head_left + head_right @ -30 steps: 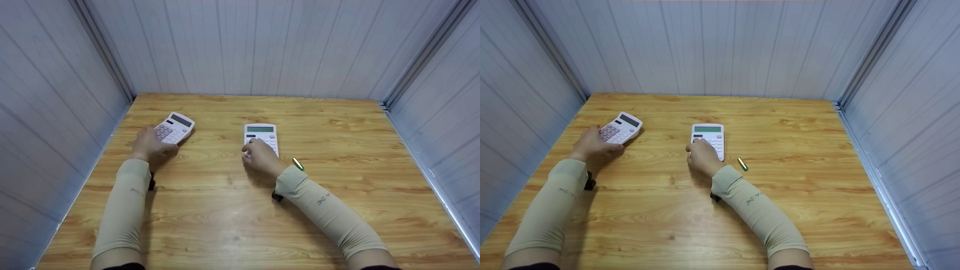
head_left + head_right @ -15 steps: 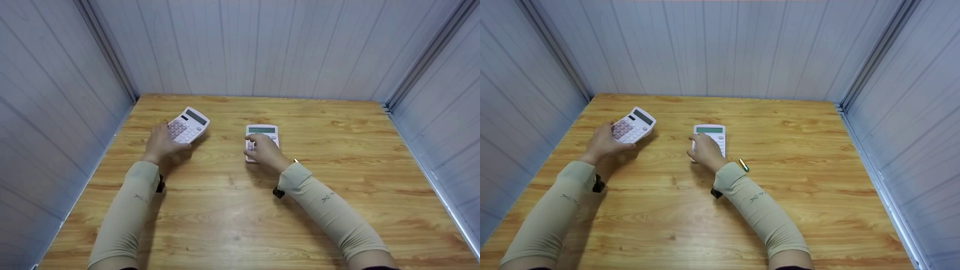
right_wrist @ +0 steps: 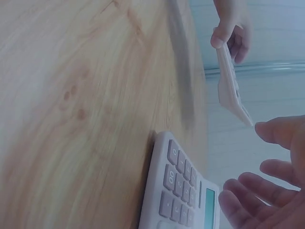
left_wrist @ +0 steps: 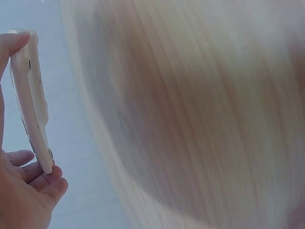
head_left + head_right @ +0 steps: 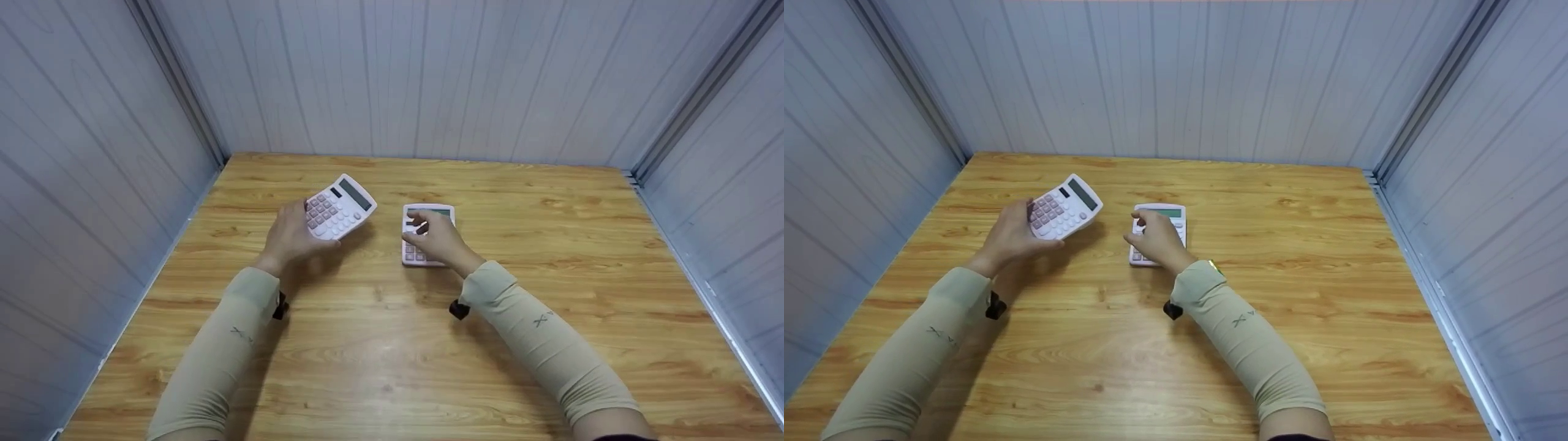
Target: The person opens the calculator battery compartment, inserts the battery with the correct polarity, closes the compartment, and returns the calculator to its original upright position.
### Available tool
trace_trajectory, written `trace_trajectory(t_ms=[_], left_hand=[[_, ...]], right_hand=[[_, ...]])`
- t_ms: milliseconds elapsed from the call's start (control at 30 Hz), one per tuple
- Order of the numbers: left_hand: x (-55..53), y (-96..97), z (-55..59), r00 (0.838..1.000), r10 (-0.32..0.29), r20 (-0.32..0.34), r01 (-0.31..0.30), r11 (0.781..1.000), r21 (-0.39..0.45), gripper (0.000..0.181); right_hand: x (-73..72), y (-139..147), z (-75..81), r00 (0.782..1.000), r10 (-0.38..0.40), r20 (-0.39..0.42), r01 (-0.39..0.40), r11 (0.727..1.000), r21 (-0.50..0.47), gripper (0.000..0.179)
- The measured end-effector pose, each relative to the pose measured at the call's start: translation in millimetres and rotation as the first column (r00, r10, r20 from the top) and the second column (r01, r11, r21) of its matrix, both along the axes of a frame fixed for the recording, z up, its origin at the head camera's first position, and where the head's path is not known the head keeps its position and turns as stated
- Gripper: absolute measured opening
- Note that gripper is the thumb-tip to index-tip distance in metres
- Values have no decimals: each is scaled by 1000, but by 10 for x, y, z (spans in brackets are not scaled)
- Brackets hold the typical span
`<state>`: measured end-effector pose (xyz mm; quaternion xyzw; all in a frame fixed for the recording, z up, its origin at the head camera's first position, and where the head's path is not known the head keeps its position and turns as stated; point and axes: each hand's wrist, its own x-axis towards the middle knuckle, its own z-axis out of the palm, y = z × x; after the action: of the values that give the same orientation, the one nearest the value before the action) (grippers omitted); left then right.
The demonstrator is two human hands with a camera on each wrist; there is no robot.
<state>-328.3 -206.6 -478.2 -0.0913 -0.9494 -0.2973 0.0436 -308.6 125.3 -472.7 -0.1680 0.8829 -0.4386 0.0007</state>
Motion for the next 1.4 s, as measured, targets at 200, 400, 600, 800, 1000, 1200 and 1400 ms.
trace_trajectory(t_ms=[200, 400, 600, 800, 1000, 1200, 1400], left_hand=[[43, 208, 50, 999, -49, -7, 48, 998, -40, 130], [98, 371, 72, 995, -96, -35, 94, 994, -49, 131], [141, 497, 67, 984, -163, -69, 159, 986, -53, 129], [173, 609, 41, 961, -246, -124, 241, 969, -54, 127], [197, 698, 32, 958, -258, -126, 253, 966, -51, 127], [235, 817, 25, 958, -278, -71, 276, 961, -32, 125], [304, 898, 7, 956, -294, -11, 294, 956, 5, 130]], right_hand=[[-22, -7, -19, 995, -43, 86, 52, 993, -103, 49], [-19, -10, 6, 986, -61, 155, 91, 977, -193, 46], [-22, -30, 12, 966, -34, 258, 125, 930, -345, 39], [5, -24, 32, 943, -27, 331, 172, 891, -420, 38], [33, 29, 40, 939, -15, 345, 190, 856, -481, 37], [91, 129, 37, 935, -45, 352, 215, 860, -463, 36], [142, 256, 32, 932, -40, 360, 209, 871, -445, 36]])
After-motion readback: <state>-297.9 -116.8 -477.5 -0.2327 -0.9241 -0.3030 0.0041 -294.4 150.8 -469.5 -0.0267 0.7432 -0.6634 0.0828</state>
